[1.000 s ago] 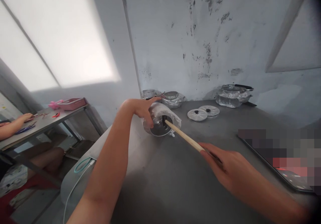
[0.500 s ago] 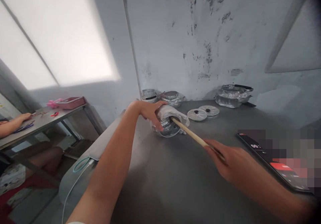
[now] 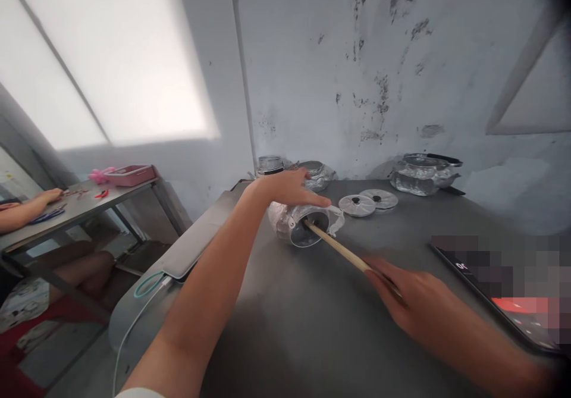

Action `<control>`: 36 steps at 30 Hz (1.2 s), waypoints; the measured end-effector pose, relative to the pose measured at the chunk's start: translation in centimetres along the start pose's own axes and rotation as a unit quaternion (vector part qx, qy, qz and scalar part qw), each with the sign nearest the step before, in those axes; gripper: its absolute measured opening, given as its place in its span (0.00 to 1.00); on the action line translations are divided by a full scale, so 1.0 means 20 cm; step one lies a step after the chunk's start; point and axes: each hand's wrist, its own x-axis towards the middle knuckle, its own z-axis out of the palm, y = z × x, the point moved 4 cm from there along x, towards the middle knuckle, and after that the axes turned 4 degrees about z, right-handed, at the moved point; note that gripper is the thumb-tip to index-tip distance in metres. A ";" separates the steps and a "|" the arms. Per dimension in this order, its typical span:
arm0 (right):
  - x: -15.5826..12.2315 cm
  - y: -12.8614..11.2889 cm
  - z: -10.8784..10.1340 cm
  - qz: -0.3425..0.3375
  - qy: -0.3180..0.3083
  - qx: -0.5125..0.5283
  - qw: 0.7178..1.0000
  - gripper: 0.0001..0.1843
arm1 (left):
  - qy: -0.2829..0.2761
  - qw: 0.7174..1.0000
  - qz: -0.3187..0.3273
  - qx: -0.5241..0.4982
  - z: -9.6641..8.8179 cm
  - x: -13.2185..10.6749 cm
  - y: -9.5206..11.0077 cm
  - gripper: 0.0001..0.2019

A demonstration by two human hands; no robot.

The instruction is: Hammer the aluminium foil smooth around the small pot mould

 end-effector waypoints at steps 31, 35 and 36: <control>-0.01 -0.02 0.01 -0.060 0.051 -0.024 0.997 0.22 | 0.034 0.996 0.082 -0.029 0.13 0.14 0.01 0.29; 0.00 -0.01 0.01 -0.047 0.057 -0.051 0.996 0.22 | 0.050 0.995 0.079 -0.037 0.14 0.12 0.01 0.29; 0.00 -0.02 0.01 -0.050 0.067 -0.054 0.995 0.22 | 0.051 0.995 0.081 -0.039 0.14 0.12 0.01 0.29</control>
